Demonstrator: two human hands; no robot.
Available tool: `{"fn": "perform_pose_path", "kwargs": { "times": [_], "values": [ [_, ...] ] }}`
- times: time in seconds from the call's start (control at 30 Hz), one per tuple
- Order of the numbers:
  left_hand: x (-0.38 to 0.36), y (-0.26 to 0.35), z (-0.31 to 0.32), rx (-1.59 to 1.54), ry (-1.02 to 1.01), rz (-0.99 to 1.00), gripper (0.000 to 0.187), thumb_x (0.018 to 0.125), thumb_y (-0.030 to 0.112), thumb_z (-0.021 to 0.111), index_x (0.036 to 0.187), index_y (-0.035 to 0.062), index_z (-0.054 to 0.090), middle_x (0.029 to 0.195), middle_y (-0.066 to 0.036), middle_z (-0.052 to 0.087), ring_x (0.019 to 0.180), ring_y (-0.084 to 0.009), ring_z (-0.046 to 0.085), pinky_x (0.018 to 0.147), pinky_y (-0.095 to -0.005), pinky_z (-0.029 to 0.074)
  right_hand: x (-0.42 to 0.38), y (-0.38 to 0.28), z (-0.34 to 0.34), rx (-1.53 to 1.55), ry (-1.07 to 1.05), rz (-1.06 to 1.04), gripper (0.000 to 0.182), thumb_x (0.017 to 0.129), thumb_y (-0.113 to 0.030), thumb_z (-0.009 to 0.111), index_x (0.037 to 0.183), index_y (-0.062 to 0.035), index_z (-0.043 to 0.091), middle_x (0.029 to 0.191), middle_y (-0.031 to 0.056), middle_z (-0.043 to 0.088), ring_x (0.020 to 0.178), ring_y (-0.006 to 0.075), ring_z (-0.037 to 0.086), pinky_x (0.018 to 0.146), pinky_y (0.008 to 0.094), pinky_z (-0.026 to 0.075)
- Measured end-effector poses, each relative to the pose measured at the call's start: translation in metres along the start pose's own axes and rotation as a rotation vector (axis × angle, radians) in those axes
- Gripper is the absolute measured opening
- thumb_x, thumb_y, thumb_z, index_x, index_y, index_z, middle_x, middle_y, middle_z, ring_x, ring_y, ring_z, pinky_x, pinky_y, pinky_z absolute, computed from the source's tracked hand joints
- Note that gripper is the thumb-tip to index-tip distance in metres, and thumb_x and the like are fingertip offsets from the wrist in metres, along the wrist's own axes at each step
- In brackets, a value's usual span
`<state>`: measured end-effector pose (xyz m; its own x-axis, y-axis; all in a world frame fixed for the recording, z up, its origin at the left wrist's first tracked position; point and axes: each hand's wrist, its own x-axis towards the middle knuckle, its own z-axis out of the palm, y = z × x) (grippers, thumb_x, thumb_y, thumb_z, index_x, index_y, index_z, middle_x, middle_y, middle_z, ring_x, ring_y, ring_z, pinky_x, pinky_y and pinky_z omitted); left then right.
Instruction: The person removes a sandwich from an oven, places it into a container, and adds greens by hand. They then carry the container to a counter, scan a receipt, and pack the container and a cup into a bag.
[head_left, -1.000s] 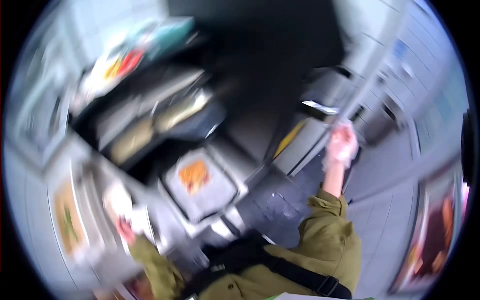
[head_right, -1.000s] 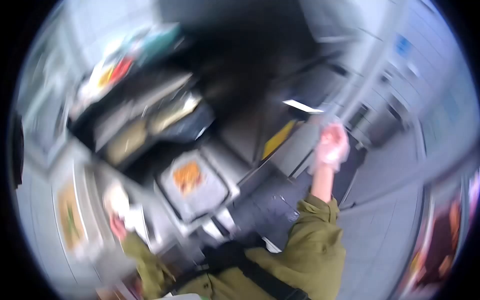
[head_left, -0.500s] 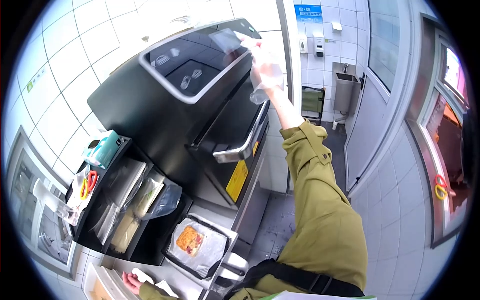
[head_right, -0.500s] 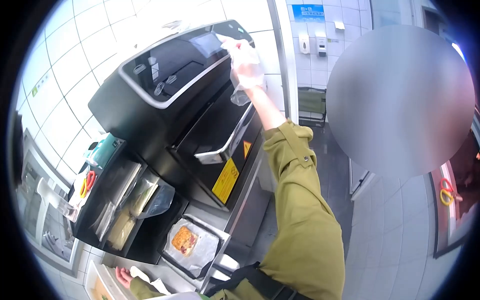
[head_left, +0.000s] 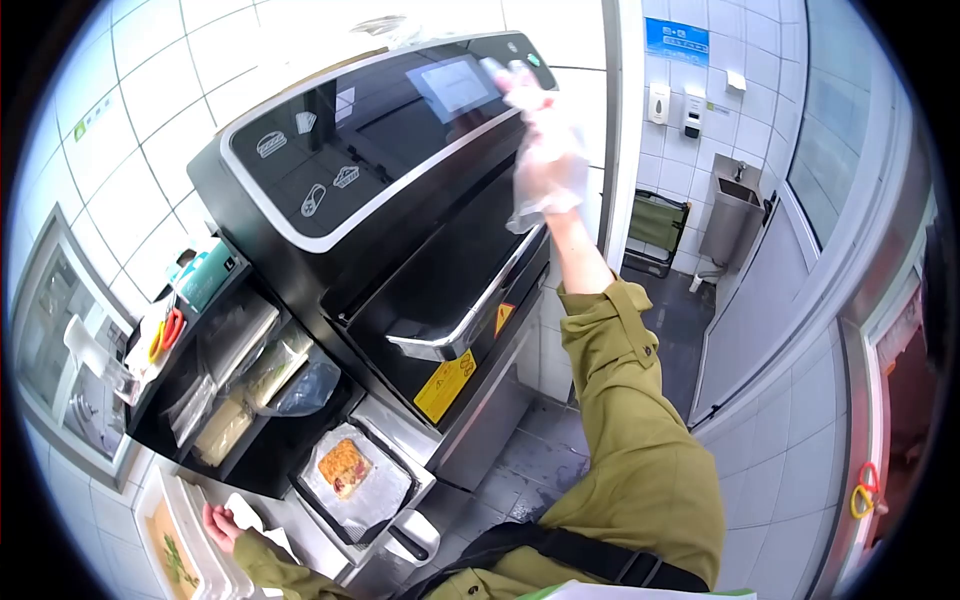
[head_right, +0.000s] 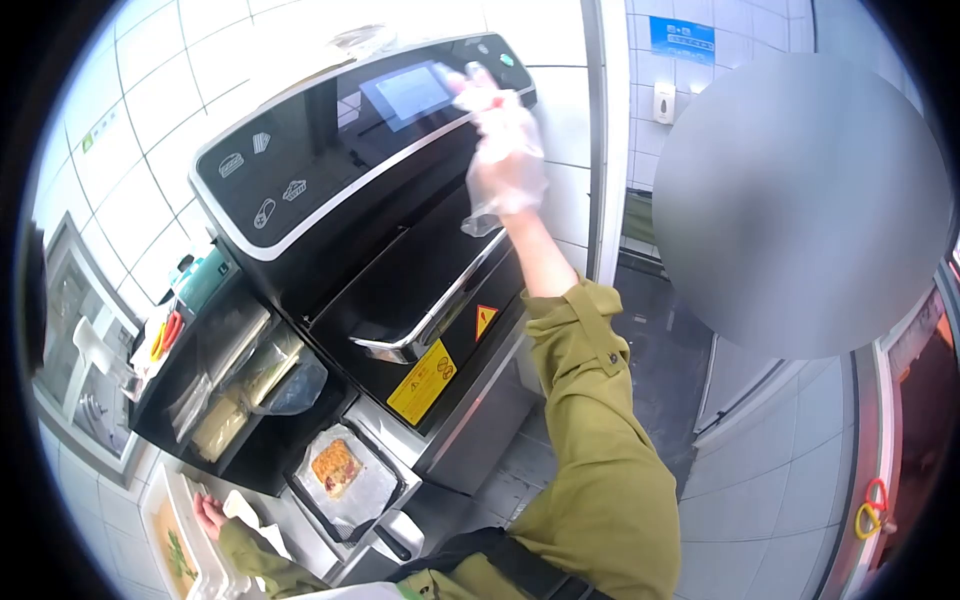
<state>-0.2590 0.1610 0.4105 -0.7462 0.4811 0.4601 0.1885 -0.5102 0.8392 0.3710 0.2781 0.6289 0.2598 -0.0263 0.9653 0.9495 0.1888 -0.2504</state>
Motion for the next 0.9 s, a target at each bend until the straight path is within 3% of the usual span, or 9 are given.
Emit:
{"fn": "perform_pose_path", "kwargs": {
  "times": [0.13, 0.2, 0.3, 0.37, 0.47, 0.6, 0.7, 0.77, 0.9],
  "values": [
    [0.017, -0.025, -0.025, -0.02, -0.082, 0.073, 0.031, 0.092, 0.018, 0.046, 0.12, 0.0067, 0.048, 0.086, -0.003, 0.055, 0.074, -0.0108, 0.051, 0.069, -0.0222, 0.044, -0.015, -0.015, -0.031, -0.132, 0.157, 0.025, 0.02, 0.083, -0.001, 0.045, 0.095, -0.0019, 0.061, 0.099, 0.0136, 0.063, 0.088, 0.0268, 0.059, 0.078, 0.0344, 0.046],
    [0.047, -0.06, -0.058, -0.134, -0.054, -0.133, 0.036, 0.088, 0.011, 0.047, 0.123, 0.0043, 0.044, 0.09, -0.009, 0.057, 0.078, -0.016, 0.054, 0.068, -0.029, 0.049, -0.019, -0.043, -0.067, 0.211, 0.216, -0.269, 0.019, 0.082, -0.002, 0.049, 0.095, 0.0051, 0.059, 0.099, 0.013, 0.061, 0.091, 0.0238, 0.058, 0.081, 0.0318, 0.046],
    [0.017, -0.028, -0.049, 0.118, 0.002, -0.111, 0.038, 0.085, 0.013, 0.055, 0.12, 0.0029, 0.047, 0.096, -0.007, 0.058, 0.084, -0.0141, 0.055, 0.074, -0.0256, 0.048, -0.098, -0.132, -0.083, 1.203, -0.071, -0.3, 0.024, 0.076, -0.003, 0.053, 0.099, 0.0027, 0.055, 0.09, 0.0092, 0.061, 0.079, 0.0236, 0.06, 0.072, 0.0354, 0.049],
    [-0.014, 0.016, -0.024, 0.312, 0.068, -0.025, 0.027, 0.085, 0.012, 0.055, 0.11, 0.0026, 0.056, 0.095, -0.005, 0.06, 0.08, -0.0109, 0.053, 0.074, -0.0241, 0.045, -0.158, -0.153, -0.113, 1.28, -0.672, -0.287, 0.023, 0.075, 0.001, 0.053, 0.097, -0.002, 0.057, 0.087, 0.0104, 0.063, 0.079, 0.0233, 0.062, 0.071, 0.0378, 0.05],
    [-0.026, -0.001, -0.023, 0.43, -0.13, -0.004, 0.019, 0.086, 0.01, 0.052, 0.103, 0.0063, 0.06, 0.086, -0.004, 0.059, 0.076, -0.0096, 0.053, 0.07, -0.0233, 0.044, -0.251, -0.191, -0.112, 1.077, -1.311, 0.155, 0.024, 0.074, -0.001, 0.053, 0.096, -0.0041, 0.059, 0.087, 0.0114, 0.063, 0.079, 0.0274, 0.061, 0.073, 0.0328, 0.048],
    [-0.024, -0.067, -0.024, 0.465, -0.44, -0.272, 0.016, 0.085, 0.01, 0.052, 0.098, 0.008, 0.062, 0.083, -0.002, 0.059, 0.076, -0.0101, 0.053, 0.069, -0.0236, 0.043, -0.337, -0.214, -0.069, 0.629, -1.571, 0.791, 0.033, 0.081, -0.021, 0.058, 0.108, -0.0035, 0.057, 0.101, 0.0127, 0.059, 0.091, 0.0223, 0.057, 0.084, 0.0306, 0.043],
    [-0.007, -0.122, -0.032, 0.551, -0.581, -0.441, 0.016, 0.084, 0.008, 0.052, 0.097, 0.0089, 0.062, 0.083, 0.0, 0.06, 0.077, -0.0097, 0.053, 0.07, -0.0225, 0.043, -0.393, -0.225, -0.034, 0.641, -1.651, 1.007, 0.033, 0.08, -0.026, 0.055, 0.108, -0.0081, 0.06, 0.1, 0.01, 0.059, 0.089, 0.017, 0.058, 0.08, 0.0271, 0.044],
    [0.004, -0.147, -0.029, 0.636, -0.744, -0.245, 0.016, 0.081, 0.009, 0.053, 0.092, 0.0129, 0.065, 0.078, -0.005, 0.062, 0.071, -0.0155, 0.059, 0.068, -0.0268, 0.048, -0.425, -0.241, -0.01, 0.481, -1.756, 1.045, 0.029, 0.078, -0.02, 0.057, 0.104, -0.0069, 0.061, 0.097, 0.0082, 0.061, 0.087, 0.0154, 0.058, 0.079, 0.026, 0.044],
    [0.006, -0.194, -0.01, 0.64, -0.946, -0.316, 0.015, 0.074, 0.011, 0.057, 0.082, 0.0166, 0.069, 0.076, -0.008, 0.065, 0.069, -0.0206, 0.063, 0.071, -0.028, 0.05, -0.428, -0.283, 0.018, 0.346, -1.489, 1.072, 0.026, 0.075, -0.017, 0.055, 0.099, -0.006, 0.061, 0.085, 0.0038, 0.062, 0.076, 0.0083, 0.059, 0.064, 0.023, 0.045]
  ]
}}
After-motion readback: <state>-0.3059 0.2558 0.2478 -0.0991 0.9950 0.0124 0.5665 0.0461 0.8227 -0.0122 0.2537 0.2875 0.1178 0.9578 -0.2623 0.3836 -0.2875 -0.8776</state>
